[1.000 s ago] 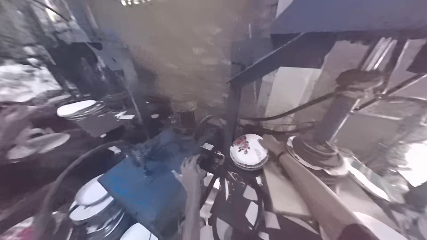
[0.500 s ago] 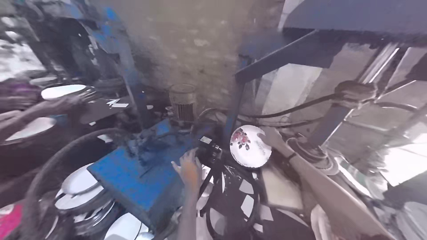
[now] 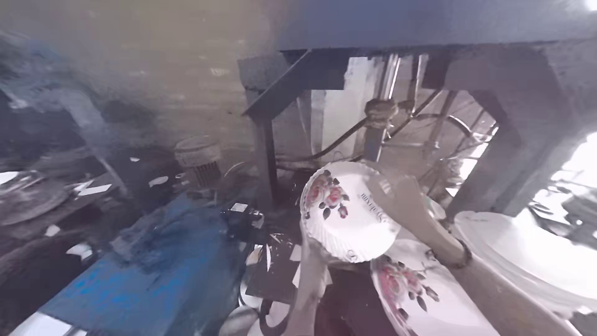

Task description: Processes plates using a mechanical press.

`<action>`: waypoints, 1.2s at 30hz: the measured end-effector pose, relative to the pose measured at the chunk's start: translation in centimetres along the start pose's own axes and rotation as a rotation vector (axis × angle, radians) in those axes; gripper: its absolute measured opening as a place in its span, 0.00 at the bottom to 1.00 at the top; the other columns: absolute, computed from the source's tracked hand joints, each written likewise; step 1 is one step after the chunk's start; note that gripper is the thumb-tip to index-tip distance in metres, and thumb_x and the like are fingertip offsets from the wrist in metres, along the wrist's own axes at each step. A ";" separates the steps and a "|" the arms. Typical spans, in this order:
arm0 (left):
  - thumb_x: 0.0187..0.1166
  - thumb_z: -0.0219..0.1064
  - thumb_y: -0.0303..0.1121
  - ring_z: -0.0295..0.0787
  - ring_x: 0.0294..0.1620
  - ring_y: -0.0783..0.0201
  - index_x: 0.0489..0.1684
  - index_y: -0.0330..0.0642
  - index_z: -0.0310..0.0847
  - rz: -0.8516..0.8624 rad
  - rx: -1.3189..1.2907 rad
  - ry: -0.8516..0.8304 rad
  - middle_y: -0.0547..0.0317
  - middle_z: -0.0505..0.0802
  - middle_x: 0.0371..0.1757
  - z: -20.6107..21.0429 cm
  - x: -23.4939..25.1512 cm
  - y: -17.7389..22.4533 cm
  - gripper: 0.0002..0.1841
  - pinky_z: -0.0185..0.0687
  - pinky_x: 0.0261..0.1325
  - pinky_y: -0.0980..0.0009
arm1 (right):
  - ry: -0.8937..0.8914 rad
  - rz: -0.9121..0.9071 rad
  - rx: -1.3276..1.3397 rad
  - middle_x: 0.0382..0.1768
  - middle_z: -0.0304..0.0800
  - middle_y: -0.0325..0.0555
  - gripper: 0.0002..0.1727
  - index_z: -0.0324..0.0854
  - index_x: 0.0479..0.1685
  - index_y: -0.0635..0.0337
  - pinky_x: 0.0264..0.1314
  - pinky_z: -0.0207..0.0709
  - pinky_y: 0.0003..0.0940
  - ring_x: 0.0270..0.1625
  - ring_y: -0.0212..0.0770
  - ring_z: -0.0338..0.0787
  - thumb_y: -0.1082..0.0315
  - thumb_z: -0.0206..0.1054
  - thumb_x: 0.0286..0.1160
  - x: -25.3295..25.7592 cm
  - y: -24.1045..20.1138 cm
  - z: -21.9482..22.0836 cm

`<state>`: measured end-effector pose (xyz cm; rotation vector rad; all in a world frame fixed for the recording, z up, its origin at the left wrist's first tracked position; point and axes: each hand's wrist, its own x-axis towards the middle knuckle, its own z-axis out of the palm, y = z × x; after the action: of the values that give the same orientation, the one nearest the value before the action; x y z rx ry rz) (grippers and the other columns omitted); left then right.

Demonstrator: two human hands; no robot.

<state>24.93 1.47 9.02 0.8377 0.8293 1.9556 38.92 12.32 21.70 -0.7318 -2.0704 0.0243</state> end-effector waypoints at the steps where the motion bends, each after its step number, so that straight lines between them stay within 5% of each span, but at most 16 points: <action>1: 0.78 0.64 0.57 0.87 0.55 0.78 0.90 0.35 0.22 -0.002 0.025 -0.031 0.58 0.79 0.68 0.7 0.0 -0.5 0.56 0.88 0.53 0.75 | 0.040 -0.029 -0.043 0.49 0.95 0.59 0.19 0.89 0.59 0.64 0.54 0.85 0.56 0.51 0.55 0.95 0.62 0.59 0.82 -0.1 0.4 -0.7; 5: 0.80 0.58 0.24 0.89 0.55 0.66 0.94 0.46 0.37 -0.102 0.136 -0.041 0.48 0.79 0.74 2.4 -0.2 -1.4 0.41 0.90 0.52 0.65 | 0.239 0.012 -0.277 0.46 0.93 0.65 0.17 0.87 0.62 0.64 0.42 0.82 0.67 0.43 0.68 0.94 0.76 0.62 0.77 -0.6 0.4 -3.7; 6: 0.83 0.54 0.23 0.90 0.53 0.63 0.94 0.47 0.44 -0.111 0.145 0.012 0.46 0.81 0.71 2.5 0.0 -1.5 0.37 0.91 0.49 0.62 | 0.344 0.021 -0.385 0.49 0.92 0.68 0.17 0.86 0.64 0.65 0.41 0.81 0.69 0.45 0.71 0.93 0.74 0.62 0.79 -0.6 0.7 -4.6; 9: 0.89 0.47 0.25 0.87 0.49 0.74 0.84 0.36 0.61 -0.032 0.131 0.161 0.54 0.87 0.60 2.1 0.3 -1.5 0.24 0.86 0.52 0.74 | 0.513 0.052 -0.548 0.63 0.87 0.70 0.23 0.80 0.75 0.59 0.47 0.79 0.72 0.57 0.74 0.89 0.75 0.57 0.82 -0.6 2.0 -7.9; 11: 0.89 0.46 0.25 0.88 0.33 0.79 0.74 0.34 0.68 -0.012 0.036 0.233 0.64 0.89 0.38 2.5 0.6 -0.9 0.18 0.86 0.36 0.80 | 0.516 0.024 -0.554 0.62 0.86 0.71 0.25 0.82 0.74 0.57 0.46 0.79 0.71 0.57 0.76 0.88 0.78 0.59 0.78 -1.0 2.0 -8.3; 12: 0.90 0.44 0.26 0.90 0.33 0.78 0.75 0.35 0.67 -0.021 -0.014 0.214 0.65 0.91 0.38 3.0 0.5 -0.6 0.19 0.89 0.37 0.78 | 0.460 0.025 -0.491 0.58 0.87 0.74 0.22 0.85 0.68 0.61 0.46 0.78 0.71 0.55 0.77 0.88 0.79 0.60 0.76 -1.6 1.7 -7.8; 14: 0.91 0.42 0.27 0.91 0.42 0.76 0.82 0.37 0.60 -0.016 -0.065 0.157 0.63 0.91 0.49 4.3 0.2 -0.5 0.22 0.90 0.45 0.76 | 0.251 0.043 -0.224 0.56 0.89 0.70 0.17 0.86 0.61 0.70 0.59 0.80 0.63 0.58 0.67 0.90 0.75 0.59 0.79 -3.2 1.3 -6.1; 17: 0.89 0.42 0.26 0.91 0.48 0.75 0.87 0.38 0.58 0.060 -0.031 0.132 0.59 0.89 0.61 5.0 0.5 -0.9 0.26 0.89 0.50 0.75 | -0.006 0.105 0.096 0.69 0.86 0.58 0.22 0.82 0.71 0.61 0.76 0.74 0.52 0.72 0.53 0.85 0.64 0.55 0.85 -4.3 1.6 -5.0; 19: 0.88 0.43 0.26 0.91 0.50 0.74 0.85 0.37 0.61 0.090 0.008 0.161 0.57 0.88 0.63 5.1 0.5 -1.0 0.25 0.90 0.51 0.74 | 0.073 0.112 -0.010 0.65 0.87 0.64 0.21 0.83 0.68 0.67 0.71 0.76 0.58 0.69 0.58 0.87 0.68 0.55 0.84 -4.5 1.3 -5.2; 23: 0.86 0.45 0.21 0.80 0.72 0.75 0.84 0.25 0.59 0.406 0.193 0.177 0.47 0.75 0.83 2.7 1.2 -1.6 0.26 0.77 0.73 0.77 | 0.385 0.206 -0.302 0.63 0.83 0.79 0.23 0.78 0.67 0.80 0.73 0.73 0.62 0.68 0.69 0.84 0.67 0.52 0.89 -4.3 1.8 -8.5; 25: 0.83 0.45 0.20 0.75 0.78 0.71 0.81 0.20 0.60 0.497 0.285 0.202 0.39 0.73 0.83 1.4 1.6 -1.7 0.26 0.71 0.78 0.77 | 0.463 0.217 -0.208 0.69 0.79 0.76 0.26 0.73 0.73 0.78 0.80 0.69 0.50 0.74 0.58 0.80 0.65 0.55 0.86 -4.5 2.0 -10.5; 27: 0.81 0.45 0.19 0.77 0.76 0.70 0.78 0.18 0.65 0.456 0.285 0.223 0.38 0.77 0.80 1.6 1.2 -1.8 0.25 0.71 0.78 0.76 | 0.412 0.330 0.014 0.67 0.81 0.65 0.27 0.71 0.74 0.78 0.74 0.71 0.28 0.69 0.34 0.80 0.65 0.61 0.82 -5.2 1.0 -10.1; 29: 0.84 0.47 0.23 0.82 0.68 0.78 0.76 0.22 0.67 0.389 0.152 0.178 0.53 0.84 0.73 3.1 0.2 -1.9 0.23 0.77 0.72 0.78 | 0.211 0.431 0.265 0.66 0.83 0.50 0.27 0.71 0.75 0.74 0.69 0.74 0.18 0.65 0.19 0.80 0.67 0.63 0.81 -6.3 0.5 -8.0; 31: 0.87 0.51 0.33 0.85 0.62 0.81 0.74 0.26 0.69 0.372 0.022 0.121 0.64 0.88 0.65 4.6 -0.9 -1.6 0.22 0.81 0.67 0.79 | 0.043 0.385 0.363 0.63 0.86 0.43 0.22 0.78 0.69 0.68 0.69 0.77 0.20 0.63 0.19 0.83 0.67 0.61 0.78 -7.0 1.5 -5.4; 34: 0.91 0.47 0.44 0.84 0.63 0.82 0.75 0.34 0.68 0.328 -0.112 0.093 0.71 0.89 0.64 4.6 -1.5 -1.9 0.25 0.81 0.67 0.80 | -0.155 0.313 0.373 0.74 0.79 0.55 0.25 0.74 0.73 0.70 0.82 0.68 0.36 0.77 0.38 0.76 0.65 0.59 0.79 -7.6 3.6 -3.8; 36: 0.84 0.46 0.65 0.82 0.67 0.77 0.77 0.34 0.63 0.289 -0.150 0.023 0.66 0.85 0.70 4.3 -1.2 -1.9 0.40 0.80 0.69 0.77 | -0.165 0.302 0.317 0.69 0.82 0.51 0.24 0.76 0.70 0.66 0.76 0.74 0.33 0.71 0.33 0.80 0.62 0.60 0.79 -8.1 4.2 -3.6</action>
<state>29.66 2.23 9.60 0.8851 0.5902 2.2520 47.08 10.78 16.43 -0.8572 -2.0248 0.5867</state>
